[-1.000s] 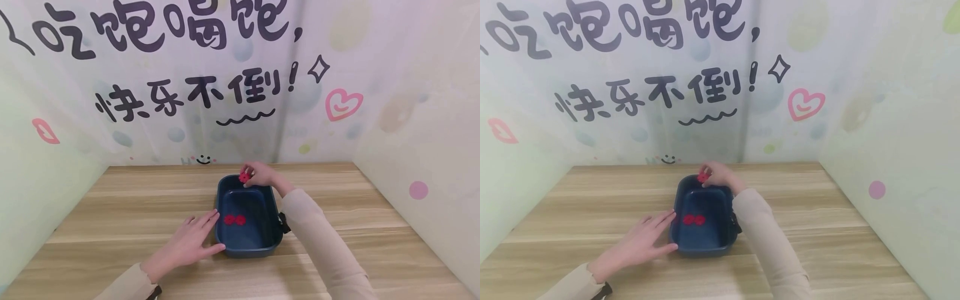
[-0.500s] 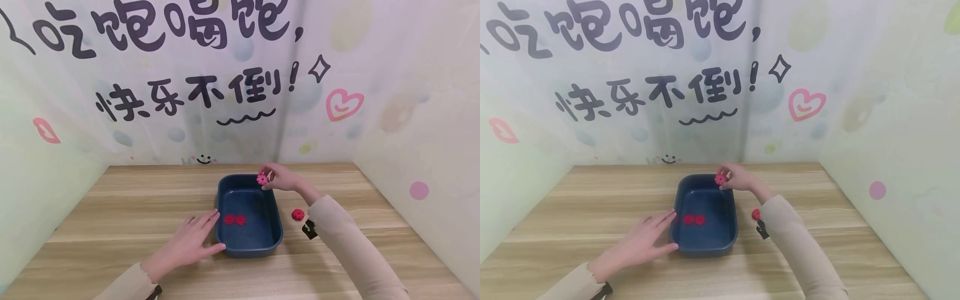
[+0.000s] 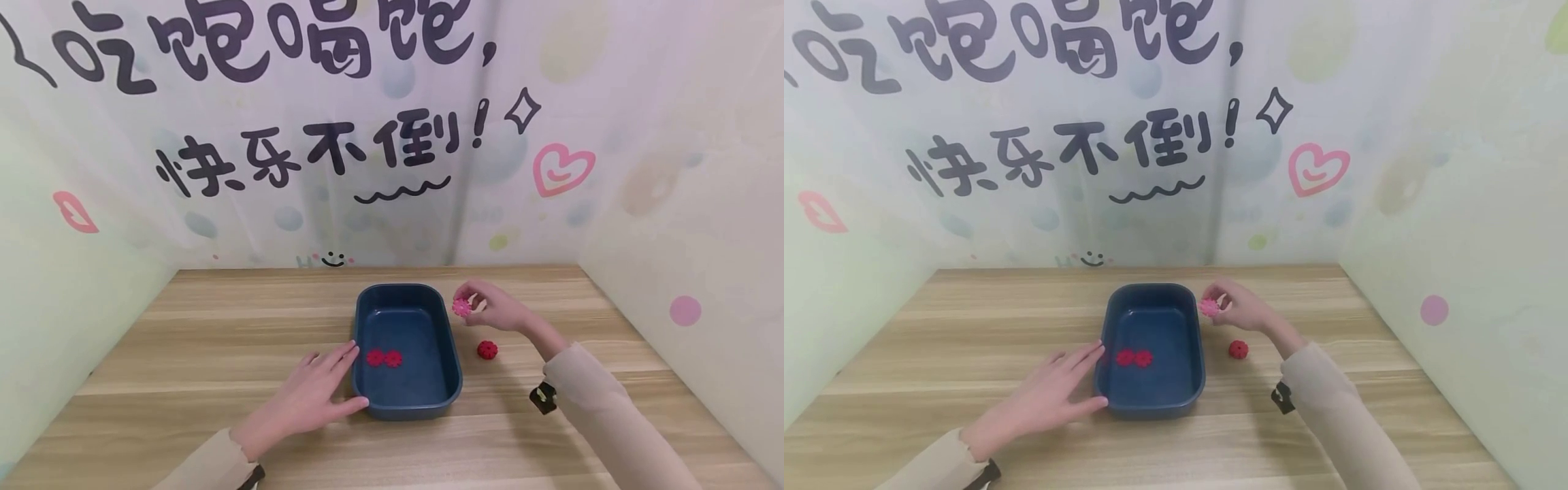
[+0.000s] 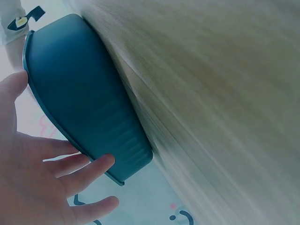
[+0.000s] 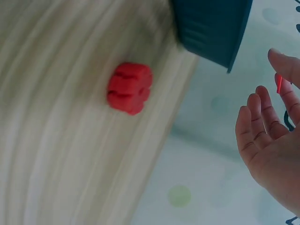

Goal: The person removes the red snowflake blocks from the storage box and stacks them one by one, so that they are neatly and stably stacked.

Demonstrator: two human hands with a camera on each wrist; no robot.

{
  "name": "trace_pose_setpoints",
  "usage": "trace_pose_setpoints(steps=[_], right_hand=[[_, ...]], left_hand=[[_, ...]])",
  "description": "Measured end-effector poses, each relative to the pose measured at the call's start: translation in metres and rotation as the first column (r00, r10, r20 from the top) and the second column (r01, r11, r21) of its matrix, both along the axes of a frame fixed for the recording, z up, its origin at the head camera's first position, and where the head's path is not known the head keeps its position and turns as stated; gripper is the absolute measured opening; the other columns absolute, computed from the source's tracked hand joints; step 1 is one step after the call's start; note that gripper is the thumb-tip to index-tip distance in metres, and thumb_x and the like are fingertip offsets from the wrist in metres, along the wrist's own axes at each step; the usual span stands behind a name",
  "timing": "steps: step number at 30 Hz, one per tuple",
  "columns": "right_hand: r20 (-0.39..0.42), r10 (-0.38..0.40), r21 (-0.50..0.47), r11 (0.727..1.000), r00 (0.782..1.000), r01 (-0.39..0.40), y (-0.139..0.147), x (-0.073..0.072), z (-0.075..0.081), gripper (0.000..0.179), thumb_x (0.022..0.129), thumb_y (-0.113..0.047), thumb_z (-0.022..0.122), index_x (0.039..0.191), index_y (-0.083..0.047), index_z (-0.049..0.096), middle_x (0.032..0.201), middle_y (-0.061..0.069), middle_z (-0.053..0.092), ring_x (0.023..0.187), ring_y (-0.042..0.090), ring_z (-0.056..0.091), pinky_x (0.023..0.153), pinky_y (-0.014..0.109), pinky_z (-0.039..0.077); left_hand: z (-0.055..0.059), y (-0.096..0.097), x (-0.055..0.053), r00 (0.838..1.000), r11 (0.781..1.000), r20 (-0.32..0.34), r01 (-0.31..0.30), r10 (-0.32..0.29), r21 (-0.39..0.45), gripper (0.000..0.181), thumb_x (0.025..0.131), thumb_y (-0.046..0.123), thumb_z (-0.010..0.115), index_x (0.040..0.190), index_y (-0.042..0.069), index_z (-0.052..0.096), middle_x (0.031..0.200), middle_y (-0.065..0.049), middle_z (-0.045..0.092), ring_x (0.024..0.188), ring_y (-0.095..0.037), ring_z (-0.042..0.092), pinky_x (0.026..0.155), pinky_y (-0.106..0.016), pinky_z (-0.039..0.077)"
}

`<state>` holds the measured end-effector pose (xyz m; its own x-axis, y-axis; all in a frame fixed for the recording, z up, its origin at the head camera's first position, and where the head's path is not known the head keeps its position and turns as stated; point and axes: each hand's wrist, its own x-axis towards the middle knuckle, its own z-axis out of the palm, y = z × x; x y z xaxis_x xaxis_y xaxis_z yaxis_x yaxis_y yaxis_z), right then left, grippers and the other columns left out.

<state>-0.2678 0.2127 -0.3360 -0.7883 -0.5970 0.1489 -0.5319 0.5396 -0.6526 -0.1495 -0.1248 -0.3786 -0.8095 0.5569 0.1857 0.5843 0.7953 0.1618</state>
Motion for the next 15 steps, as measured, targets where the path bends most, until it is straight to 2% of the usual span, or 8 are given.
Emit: trace_pose_setpoints(steps=[4, 9, 11, 15], right_hand=[[0.04, -0.025, -0.012, 1.0, 0.999, 0.026, 0.01, 0.006, -0.005, 0.032, 0.076, 0.002, 0.064, 0.105, 0.0, 0.052, 0.096, 0.01, 0.052, 0.084, 0.026, 0.048, 0.068, 0.033, 0.045], [0.09, -0.026, -0.022, 0.999, 0.996, 0.028, 0.013, 0.022, -0.002, 0.031, 0.077, 0.007, 0.059, 0.106, 0.005, 0.05, 0.097, 0.015, 0.052, 0.085, 0.031, 0.048, 0.07, 0.036, 0.045], [0.1, -0.028, -0.012, 0.999, 0.995, 0.03, 0.016, 0.024, -0.006, 0.03, 0.077, 0.006, 0.06, 0.105, 0.003, 0.05, 0.098, 0.013, 0.051, 0.086, 0.029, 0.049, 0.07, 0.035, 0.045], [0.134, -0.045, -0.011, 0.999, 0.99, 0.047, 0.027, 0.019, -0.026, 0.032, 0.077, 0.0, 0.063, 0.106, -0.002, 0.051, 0.1, 0.009, 0.051, 0.087, 0.026, 0.048, 0.07, 0.033, 0.045]], left_hand=[[0.001, 0.0, 0.0, 1.0, 1.0, 0.003, 0.0, 0.0, -0.003, 0.078, 0.081, 0.061, 0.045, 0.131, 0.001, 0.041, 0.135, -0.011, 0.036, 0.119, -0.023, 0.037, 0.09, -0.052, 0.03], [0.001, 0.0, 0.0, 1.0, 1.0, -0.008, 0.002, -0.002, -0.009, 0.078, 0.081, 0.06, 0.045, 0.131, 0.001, 0.041, 0.135, -0.011, 0.036, 0.119, -0.023, 0.037, 0.09, -0.052, 0.03], [0.001, 0.0, 0.0, 1.0, 1.0, -0.011, 0.003, -0.003, -0.01, 0.077, 0.081, 0.06, 0.045, 0.131, 0.001, 0.041, 0.135, -0.011, 0.036, 0.119, -0.023, 0.037, 0.09, -0.052, 0.03], [0.002, 0.001, 0.0, 1.0, 1.0, -0.004, 0.005, -0.005, -0.01, 0.078, 0.081, 0.061, 0.044, 0.131, 0.001, 0.041, 0.135, -0.011, 0.037, 0.119, -0.023, 0.037, 0.09, -0.052, 0.031]])
